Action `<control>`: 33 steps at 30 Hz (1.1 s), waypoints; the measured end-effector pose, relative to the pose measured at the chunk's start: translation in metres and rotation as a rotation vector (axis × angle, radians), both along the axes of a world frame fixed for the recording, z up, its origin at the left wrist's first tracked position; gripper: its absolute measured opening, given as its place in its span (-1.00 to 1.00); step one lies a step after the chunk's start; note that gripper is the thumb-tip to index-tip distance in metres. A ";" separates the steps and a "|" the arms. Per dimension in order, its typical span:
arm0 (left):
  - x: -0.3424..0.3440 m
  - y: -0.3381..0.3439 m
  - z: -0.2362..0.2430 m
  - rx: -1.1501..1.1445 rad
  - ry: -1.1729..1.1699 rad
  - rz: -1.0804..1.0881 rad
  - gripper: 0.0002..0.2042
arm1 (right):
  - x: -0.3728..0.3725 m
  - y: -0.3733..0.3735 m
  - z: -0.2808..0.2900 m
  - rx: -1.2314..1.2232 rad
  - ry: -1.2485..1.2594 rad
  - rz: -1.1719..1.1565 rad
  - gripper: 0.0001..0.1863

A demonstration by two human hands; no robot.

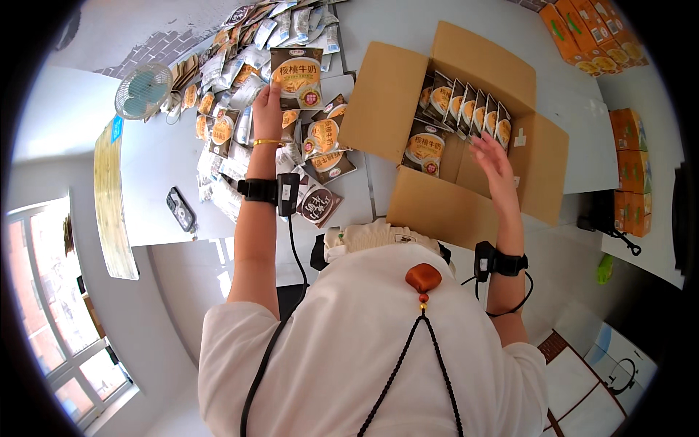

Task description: The person packs small, individually wrapped food packets into a cardboard box. They pick up packets from a large pile on the table and arrange them neatly in rows inside the box. After filling the box, they close the flaps and move the box to a stack of other boxes.

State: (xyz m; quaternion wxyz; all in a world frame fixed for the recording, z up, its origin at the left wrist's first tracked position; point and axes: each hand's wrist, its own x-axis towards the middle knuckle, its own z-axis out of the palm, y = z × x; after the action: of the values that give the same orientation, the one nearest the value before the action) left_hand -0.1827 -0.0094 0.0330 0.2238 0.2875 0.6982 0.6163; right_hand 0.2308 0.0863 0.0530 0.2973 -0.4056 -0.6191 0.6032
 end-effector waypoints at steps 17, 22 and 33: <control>0.225 0.089 0.006 -0.157 -0.241 -1.180 -0.32 | -0.008 0.005 -0.047 -0.153 0.255 -0.420 -0.50; 0.285 0.154 -0.036 -0.142 -0.037 -1.221 -0.32 | 0.026 0.051 -0.046 -0.094 0.084 -0.581 -0.44; 0.338 0.222 -0.114 -0.235 0.399 -1.038 -0.69 | 0.055 0.112 -0.138 0.431 -0.530 -0.360 -0.39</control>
State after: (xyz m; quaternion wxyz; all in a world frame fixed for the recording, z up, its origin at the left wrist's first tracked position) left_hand 0.1553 0.2131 -0.0808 0.3916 0.6772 0.5578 0.2773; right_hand 0.2863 0.1984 -0.0849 0.3066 -0.5781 -0.7058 0.2715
